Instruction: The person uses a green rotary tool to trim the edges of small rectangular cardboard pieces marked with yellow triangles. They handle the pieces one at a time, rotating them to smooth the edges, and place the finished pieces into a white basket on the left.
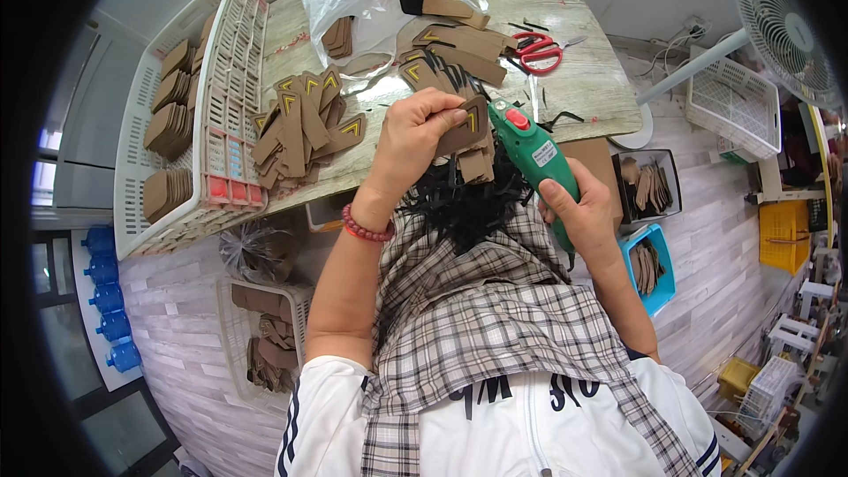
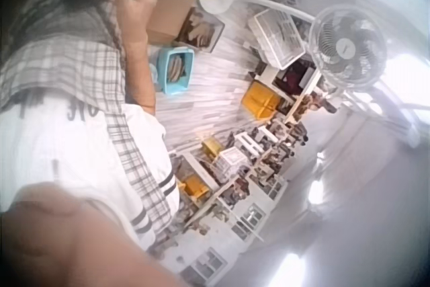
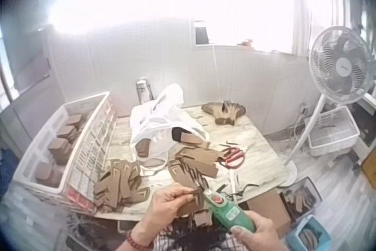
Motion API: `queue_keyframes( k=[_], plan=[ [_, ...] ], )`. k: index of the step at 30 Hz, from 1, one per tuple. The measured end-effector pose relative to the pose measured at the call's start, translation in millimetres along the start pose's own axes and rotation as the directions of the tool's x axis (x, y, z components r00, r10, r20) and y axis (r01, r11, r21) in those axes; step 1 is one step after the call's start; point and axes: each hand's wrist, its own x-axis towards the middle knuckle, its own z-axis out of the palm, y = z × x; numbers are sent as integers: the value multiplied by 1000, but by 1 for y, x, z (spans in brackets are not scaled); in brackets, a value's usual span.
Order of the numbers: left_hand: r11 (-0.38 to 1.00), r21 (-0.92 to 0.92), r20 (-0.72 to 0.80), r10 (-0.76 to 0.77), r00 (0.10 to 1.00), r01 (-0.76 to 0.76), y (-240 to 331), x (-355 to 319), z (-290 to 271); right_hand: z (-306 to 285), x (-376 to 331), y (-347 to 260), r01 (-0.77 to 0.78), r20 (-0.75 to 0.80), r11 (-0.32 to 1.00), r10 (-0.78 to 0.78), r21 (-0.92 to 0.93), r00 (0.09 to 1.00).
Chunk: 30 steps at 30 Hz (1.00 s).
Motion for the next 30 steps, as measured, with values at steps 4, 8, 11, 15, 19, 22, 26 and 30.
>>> queue_keyframes(
  k=[4, 8, 11, 15, 19, 22, 26, 30],
  plan=[
    [994, 111, 11, 24, 1000, -25, -2, 15, -13, -2, 0, 1, 1, -38, 1000, -1, 3, 999],
    [981, -191, -432, -124, 893, 44, -24, 29, -30, -1, -1, 0, -19, -93, 1000, 21, 22, 995],
    [631, -775, -390, -426, 816, -40, -44, 10, -34, 0, -6, 5, -1, -84, 1000, -1, -22, 996],
    [178, -965, 27, -659, 751, 191, -63, -20, -8, 3, -6, 10, -13, -56, 999, 11, -43, 998],
    [209, -953, 69, -555, 829, 218, -46, -25, 15, 5, -8, 14, -53, -62, 996, 48, -71, 997],
    [387, -909, -42, -453, 890, 154, -32, -23, 20, 7, -10, 14, -74, -59, 994, 69, -85, 996],
    [506, -858, -153, -410, 899, 85, -22, -20, 23, 9, -10, 13, -54, -47, 996, 51, -77, 998],
    [593, -803, -224, -383, 896, 53, -21, -19, 26, 8, -11, 8, -32, -37, 995, 29, -92, 999]
  ],
)
